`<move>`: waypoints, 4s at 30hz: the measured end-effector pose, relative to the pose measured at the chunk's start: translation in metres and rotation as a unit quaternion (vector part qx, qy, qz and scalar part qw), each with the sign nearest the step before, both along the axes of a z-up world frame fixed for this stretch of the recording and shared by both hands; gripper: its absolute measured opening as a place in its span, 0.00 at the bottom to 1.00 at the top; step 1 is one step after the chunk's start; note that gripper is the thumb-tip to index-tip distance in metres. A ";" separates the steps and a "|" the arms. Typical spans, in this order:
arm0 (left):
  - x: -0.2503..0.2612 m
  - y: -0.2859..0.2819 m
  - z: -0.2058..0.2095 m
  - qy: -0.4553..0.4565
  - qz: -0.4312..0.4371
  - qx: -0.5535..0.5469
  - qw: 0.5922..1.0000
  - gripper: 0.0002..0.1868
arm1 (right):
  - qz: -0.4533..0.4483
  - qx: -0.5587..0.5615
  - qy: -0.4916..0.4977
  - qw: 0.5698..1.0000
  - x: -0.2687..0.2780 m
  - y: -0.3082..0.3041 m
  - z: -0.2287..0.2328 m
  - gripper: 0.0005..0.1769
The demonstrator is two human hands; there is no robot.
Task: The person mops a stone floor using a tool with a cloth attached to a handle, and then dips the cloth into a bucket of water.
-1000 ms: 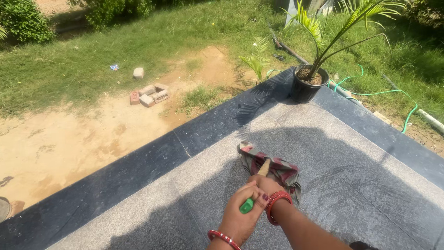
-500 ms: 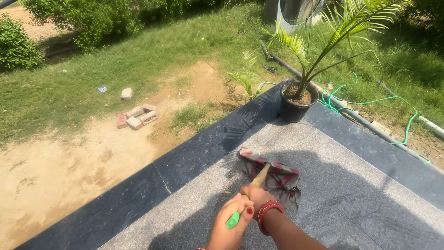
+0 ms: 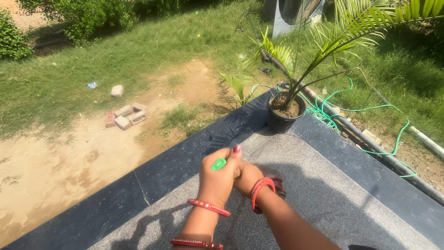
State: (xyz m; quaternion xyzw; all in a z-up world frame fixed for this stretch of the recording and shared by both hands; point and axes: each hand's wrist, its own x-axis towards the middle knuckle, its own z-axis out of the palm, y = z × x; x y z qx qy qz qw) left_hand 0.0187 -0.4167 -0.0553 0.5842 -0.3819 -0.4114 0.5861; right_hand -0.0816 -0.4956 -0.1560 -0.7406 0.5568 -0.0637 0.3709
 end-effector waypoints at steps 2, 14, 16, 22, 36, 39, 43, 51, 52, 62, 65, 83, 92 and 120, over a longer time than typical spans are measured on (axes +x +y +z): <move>0.014 -0.002 0.022 0.038 0.005 -0.023 0.999 0.25 | -0.004 -0.033 -0.122 0.992 0.005 0.004 0.004 0.17; -0.016 0.015 0.032 0.115 -0.047 -0.043 0.991 0.24 | -0.078 -0.022 0.027 0.996 -0.022 0.025 0.015 0.17; -0.032 0.025 0.017 0.063 -0.074 -0.032 0.995 0.24 | -0.079 -0.024 0.047 0.995 -0.047 0.019 -0.001 0.17; -0.068 0.051 -0.043 -0.167 -0.181 -0.142 0.959 0.17 | -0.091 0.037 -0.095 0.991 -0.121 0.026 -0.091 0.16; -0.086 -0.011 -0.097 -0.136 -0.256 -0.050 0.956 0.16 | -0.125 -0.026 0.028 0.991 -0.133 -0.033 -0.103 0.15; -0.110 -0.036 -0.115 -0.148 -0.254 -0.080 0.952 0.17 | -0.111 -0.054 0.045 0.991 -0.159 -0.061 -0.109 0.15; -0.140 -0.063 -0.117 -0.132 -0.256 -0.112 0.951 0.15 | -0.140 -0.039 0.018 0.989 -0.193 -0.087 -0.105 0.16; -0.180 -0.070 -0.065 -0.152 -0.271 -0.114 0.944 0.16 | -0.137 -0.040 0.035 0.989 -0.219 -0.098 -0.061 0.13; -0.183 -0.071 -0.059 -0.153 -0.274 -0.099 0.944 0.15 | -0.142 -0.049 0.008 0.989 -0.224 -0.094 -0.057 0.13; -0.185 -0.070 -0.023 -0.159 -0.350 -0.109 0.917 0.11 | -0.194 -0.031 -0.077 0.977 -0.253 -0.067 -0.078 0.08; -0.175 -0.069 -0.038 -0.154 -0.355 -0.087 0.918 0.11 | -0.208 0.117 -0.405 0.883 -0.252 -0.067 -0.101 0.08; -0.234 -0.122 -0.120 -0.116 -0.333 -0.075 0.933 0.08 | -0.199 0.001 0.068 0.978 -0.318 -0.170 -0.127 0.07; -0.254 -0.105 -0.099 -0.136 -0.328 -0.111 0.928 0.09 | -0.208 -0.053 0.023 0.976 -0.339 -0.138 -0.115 0.07; -0.167 -0.032 0.049 -0.324 -0.363 -0.066 0.871 0.14 | -0.253 -0.056 0.008 0.966 -0.220 0.014 0.007 0.25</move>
